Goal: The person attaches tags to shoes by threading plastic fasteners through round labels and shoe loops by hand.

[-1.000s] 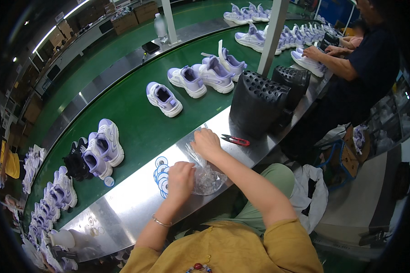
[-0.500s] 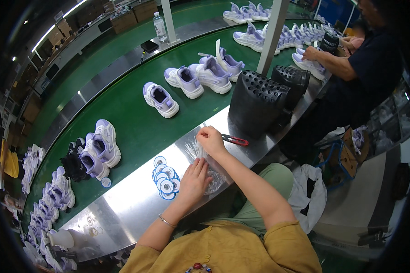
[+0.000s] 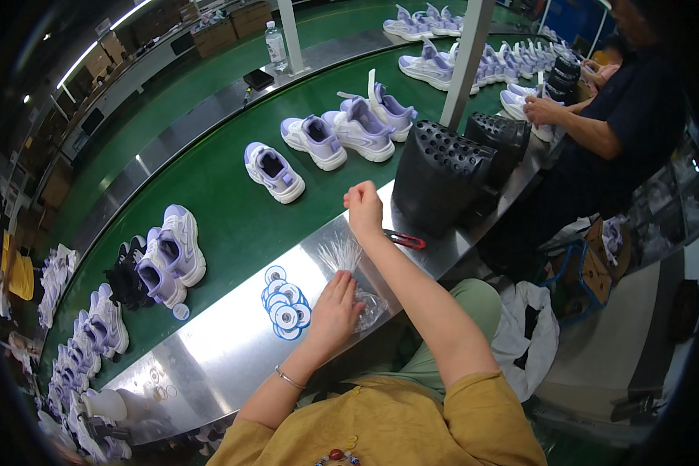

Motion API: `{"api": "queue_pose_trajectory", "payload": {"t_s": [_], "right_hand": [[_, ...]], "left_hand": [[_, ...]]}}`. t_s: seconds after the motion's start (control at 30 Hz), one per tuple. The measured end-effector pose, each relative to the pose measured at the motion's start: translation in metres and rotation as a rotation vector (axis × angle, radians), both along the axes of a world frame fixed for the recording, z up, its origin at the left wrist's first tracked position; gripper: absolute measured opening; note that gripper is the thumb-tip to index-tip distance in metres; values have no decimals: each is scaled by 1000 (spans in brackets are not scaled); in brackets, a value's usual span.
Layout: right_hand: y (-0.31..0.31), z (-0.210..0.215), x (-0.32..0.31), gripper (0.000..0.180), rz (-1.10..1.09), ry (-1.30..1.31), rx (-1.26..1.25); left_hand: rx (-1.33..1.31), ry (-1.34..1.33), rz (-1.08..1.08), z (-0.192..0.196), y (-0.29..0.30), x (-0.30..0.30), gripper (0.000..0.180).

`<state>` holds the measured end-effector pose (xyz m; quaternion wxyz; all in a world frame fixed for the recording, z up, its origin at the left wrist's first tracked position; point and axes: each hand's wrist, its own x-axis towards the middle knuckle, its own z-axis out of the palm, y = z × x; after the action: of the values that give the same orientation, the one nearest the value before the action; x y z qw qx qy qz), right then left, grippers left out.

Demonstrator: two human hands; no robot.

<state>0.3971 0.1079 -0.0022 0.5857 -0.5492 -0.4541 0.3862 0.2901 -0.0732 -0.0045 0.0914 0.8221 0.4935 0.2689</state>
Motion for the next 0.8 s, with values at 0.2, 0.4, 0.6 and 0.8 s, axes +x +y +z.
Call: {"api": "queue_pose_trajectory", "payload": {"t_s": [0.2,0.4,0.6,0.8], "right_hand": [[-28,67,-4,10,136,296,125],[-60,71,17,7,315,120,-52],[-72,48,20,8,395,35,-141],[-82,46,5,10,442,0,-137]], "left_hand": [[37,-78,34,10,1,-11,40],[135,-351,380,14,12,-71,21],[-8,-152,569,13,42,-125,19],[-110,8,605,3,69,-134,26]]}}
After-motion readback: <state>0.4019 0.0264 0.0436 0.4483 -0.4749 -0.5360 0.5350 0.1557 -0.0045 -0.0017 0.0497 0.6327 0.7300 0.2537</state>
